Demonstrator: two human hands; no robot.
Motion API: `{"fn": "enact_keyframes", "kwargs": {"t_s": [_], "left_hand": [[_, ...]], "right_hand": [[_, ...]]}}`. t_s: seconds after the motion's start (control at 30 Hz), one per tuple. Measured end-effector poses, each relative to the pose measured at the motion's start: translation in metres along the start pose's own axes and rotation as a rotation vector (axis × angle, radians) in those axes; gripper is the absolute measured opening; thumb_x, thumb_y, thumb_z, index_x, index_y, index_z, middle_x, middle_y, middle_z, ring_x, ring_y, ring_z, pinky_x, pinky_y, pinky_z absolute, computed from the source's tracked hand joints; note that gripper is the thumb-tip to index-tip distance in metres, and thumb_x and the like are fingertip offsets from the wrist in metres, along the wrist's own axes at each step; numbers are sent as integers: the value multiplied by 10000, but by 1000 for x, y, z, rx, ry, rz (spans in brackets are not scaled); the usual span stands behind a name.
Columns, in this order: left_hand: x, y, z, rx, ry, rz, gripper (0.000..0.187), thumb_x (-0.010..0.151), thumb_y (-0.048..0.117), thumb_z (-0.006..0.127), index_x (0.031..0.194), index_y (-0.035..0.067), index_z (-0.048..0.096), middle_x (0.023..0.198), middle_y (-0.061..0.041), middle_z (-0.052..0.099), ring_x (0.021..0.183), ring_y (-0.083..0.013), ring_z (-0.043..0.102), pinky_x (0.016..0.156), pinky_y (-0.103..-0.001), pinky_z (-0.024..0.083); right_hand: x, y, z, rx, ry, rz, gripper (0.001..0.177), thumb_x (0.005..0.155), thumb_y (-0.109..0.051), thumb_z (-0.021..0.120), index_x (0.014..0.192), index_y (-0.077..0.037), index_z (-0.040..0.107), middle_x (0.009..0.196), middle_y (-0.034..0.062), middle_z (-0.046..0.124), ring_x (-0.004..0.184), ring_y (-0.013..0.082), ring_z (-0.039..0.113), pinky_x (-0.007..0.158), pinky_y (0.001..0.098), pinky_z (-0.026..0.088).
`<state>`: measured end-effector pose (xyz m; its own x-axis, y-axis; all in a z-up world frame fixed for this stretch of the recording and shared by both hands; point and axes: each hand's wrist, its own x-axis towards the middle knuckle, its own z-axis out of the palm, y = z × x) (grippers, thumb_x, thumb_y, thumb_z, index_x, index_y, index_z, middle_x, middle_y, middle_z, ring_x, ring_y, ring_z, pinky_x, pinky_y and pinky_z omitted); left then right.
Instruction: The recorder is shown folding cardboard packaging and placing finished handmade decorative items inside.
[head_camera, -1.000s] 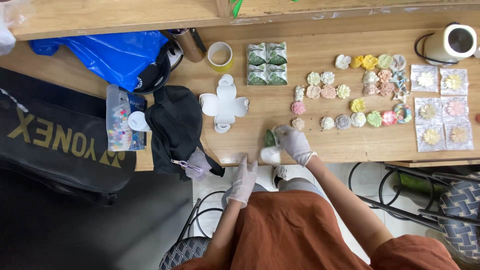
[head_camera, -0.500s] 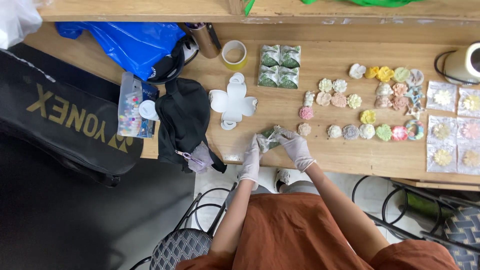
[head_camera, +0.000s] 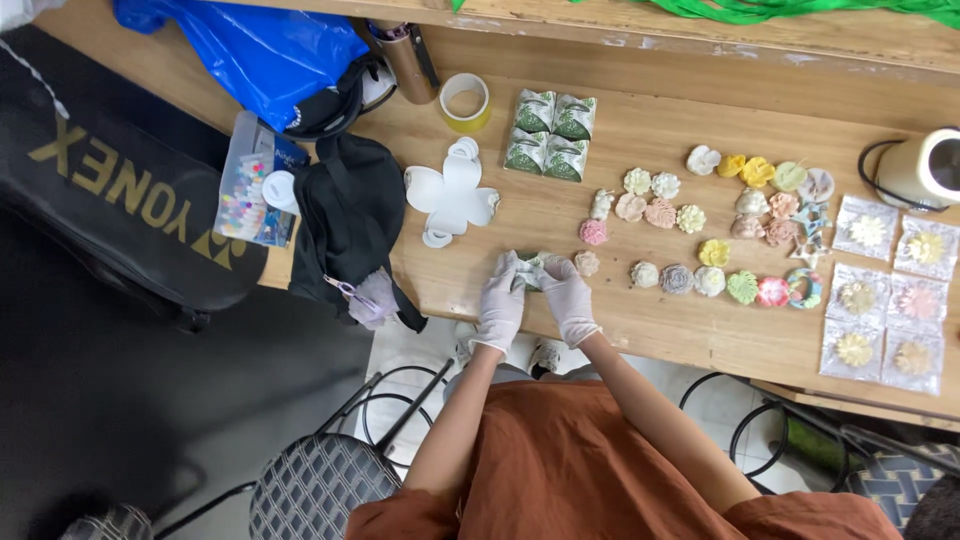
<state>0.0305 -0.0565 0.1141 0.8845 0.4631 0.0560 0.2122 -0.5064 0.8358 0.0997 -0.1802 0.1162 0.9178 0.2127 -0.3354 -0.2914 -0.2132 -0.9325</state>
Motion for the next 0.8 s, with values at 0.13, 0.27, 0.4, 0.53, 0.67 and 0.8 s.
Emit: {"fn": "enact_keyframes", "kwargs": {"t_s": [0.13, 0.27, 0.4, 0.53, 0.67, 0.8], "left_hand": [[2, 4, 0, 77, 17, -14, 610, 904, 49, 677, 1489, 69, 504, 1491, -235, 530, 1327, -380, 561, 1094, -415, 456], [-2, 3, 2, 151, 13, -13, 609, 903, 86, 687, 1488, 82, 517, 1484, -222, 542, 1327, -371, 571, 1104, -419, 460], [2, 22, -6, 184, 9, -49, 663, 874, 106, 711, 1497, 72, 487, 1484, -220, 538, 1308, -386, 564, 1100, -434, 446], [-9, 8, -5, 83, -5, -139, 681, 892, 134, 705, 1513, 42, 440, 1472, -228, 545, 1303, -386, 564, 1108, -421, 443], [-35, -34, 1, 50, 31, -109, 700, 882, 158, 741, 1491, -7, 437, 1463, -258, 527, 1358, -392, 514, 1148, -417, 402], [-54, -54, -26, 80, 46, -121, 672, 901, 177, 747, 1481, 1, 455, 1468, -251, 514, 1365, -387, 494, 1141, -420, 399]], "right_hand": [[-2, -11, 1, -107, 52, 31, 351, 890, -174, 765, 1188, -2, 695, 1060, 107, 780, 949, 135, 726, 853, 287, 578], [-4, -6, 3, -115, 96, 40, 359, 903, -176, 746, 1235, -52, 687, 1078, 122, 779, 953, 144, 732, 859, 301, 576], [-15, -23, 1, -57, 54, -200, 327, 942, -122, 689, 1264, -67, 679, 1173, 124, 756, 1032, 165, 723, 896, 309, 571], [-33, -65, -7, -418, 53, -533, 296, 881, -131, 717, 1166, -55, 698, 1124, 145, 720, 997, 264, 705, 859, 367, 564], [-21, -70, -13, -840, -41, -773, 248, 845, -168, 720, 1089, -123, 741, 973, 116, 678, 882, 319, 671, 765, 432, 550], [7, -52, -17, -953, -95, -785, 178, 862, -191, 702, 1025, -159, 767, 892, 113, 685, 774, 312, 662, 685, 446, 529]]}}
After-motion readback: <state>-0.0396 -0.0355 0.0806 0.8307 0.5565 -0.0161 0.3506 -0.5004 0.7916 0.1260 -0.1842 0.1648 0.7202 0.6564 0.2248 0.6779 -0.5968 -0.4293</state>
